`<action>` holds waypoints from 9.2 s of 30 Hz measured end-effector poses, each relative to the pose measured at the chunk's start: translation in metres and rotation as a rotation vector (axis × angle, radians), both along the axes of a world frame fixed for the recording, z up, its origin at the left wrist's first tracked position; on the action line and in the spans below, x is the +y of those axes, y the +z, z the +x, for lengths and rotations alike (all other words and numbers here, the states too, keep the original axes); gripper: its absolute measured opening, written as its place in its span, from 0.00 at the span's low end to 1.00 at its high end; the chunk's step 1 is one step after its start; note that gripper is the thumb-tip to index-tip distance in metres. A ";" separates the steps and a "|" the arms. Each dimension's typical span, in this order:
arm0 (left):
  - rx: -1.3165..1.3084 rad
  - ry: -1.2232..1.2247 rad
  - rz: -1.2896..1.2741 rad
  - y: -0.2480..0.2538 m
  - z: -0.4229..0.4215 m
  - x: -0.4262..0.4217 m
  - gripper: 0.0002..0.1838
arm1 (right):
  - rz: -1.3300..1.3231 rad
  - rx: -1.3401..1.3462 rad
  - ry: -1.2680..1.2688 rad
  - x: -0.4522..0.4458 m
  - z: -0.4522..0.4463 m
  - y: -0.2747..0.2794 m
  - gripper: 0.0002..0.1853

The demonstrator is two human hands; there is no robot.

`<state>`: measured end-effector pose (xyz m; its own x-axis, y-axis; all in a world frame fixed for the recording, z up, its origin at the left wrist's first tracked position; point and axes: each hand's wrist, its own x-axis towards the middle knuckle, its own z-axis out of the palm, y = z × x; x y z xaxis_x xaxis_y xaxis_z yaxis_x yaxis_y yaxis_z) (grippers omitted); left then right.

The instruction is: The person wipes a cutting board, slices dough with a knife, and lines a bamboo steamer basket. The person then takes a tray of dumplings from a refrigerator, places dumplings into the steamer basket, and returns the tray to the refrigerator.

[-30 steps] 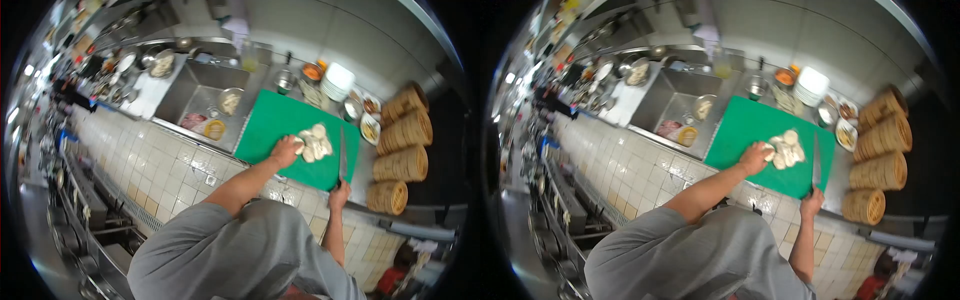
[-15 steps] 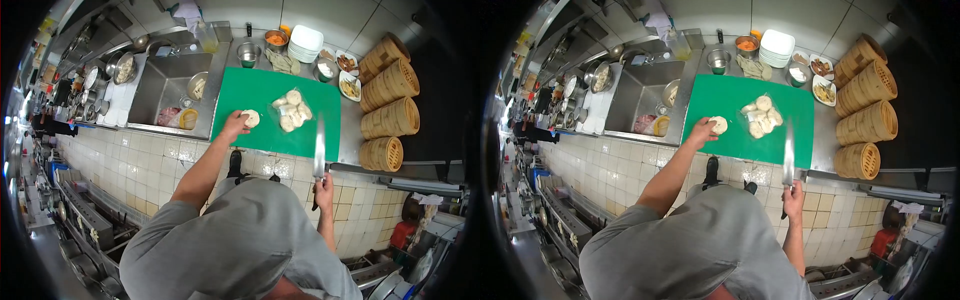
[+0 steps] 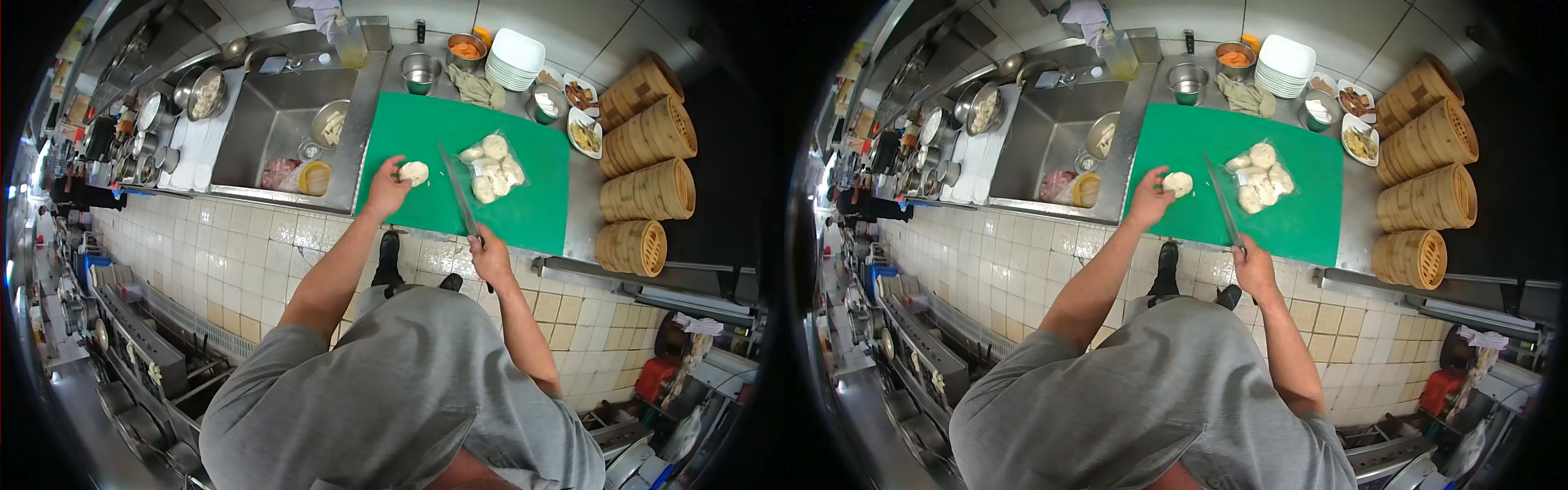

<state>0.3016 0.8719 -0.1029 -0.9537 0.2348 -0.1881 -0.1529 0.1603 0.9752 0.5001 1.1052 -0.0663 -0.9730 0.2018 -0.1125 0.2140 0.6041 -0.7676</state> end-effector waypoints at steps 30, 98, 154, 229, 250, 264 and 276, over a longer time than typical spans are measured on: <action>0.471 -0.126 -0.087 -0.001 0.032 0.010 0.27 | 0.060 -0.205 0.029 -0.031 -0.006 0.027 0.18; 0.760 -0.178 -0.109 -0.011 0.003 0.009 0.18 | 0.332 -0.523 0.277 -0.035 0.010 0.106 0.11; 0.357 -0.091 -0.290 0.032 0.004 0.053 0.30 | -0.282 -0.039 -0.106 0.020 0.007 0.033 0.11; 0.613 -0.563 -0.420 0.008 -0.065 -0.011 0.13 | 0.296 -0.441 -0.026 -0.098 -0.063 0.075 0.11; 0.620 -0.522 -0.387 0.007 -0.064 -0.012 0.10 | 0.379 -0.569 0.064 -0.105 -0.033 0.082 0.17; 0.624 -0.508 -0.390 0.010 -0.061 -0.010 0.13 | 0.383 -0.538 0.053 -0.104 -0.021 0.073 0.19; 0.620 -0.537 -0.365 0.005 -0.062 -0.013 0.15 | 0.296 -0.557 0.019 -0.110 -0.093 0.023 0.12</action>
<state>0.2396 0.8591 -0.0981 -0.6877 0.7048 0.1741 0.5694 0.3749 0.7316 0.4075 0.9955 -0.0428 -0.7880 0.2848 -0.5458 0.5207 0.7814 -0.3440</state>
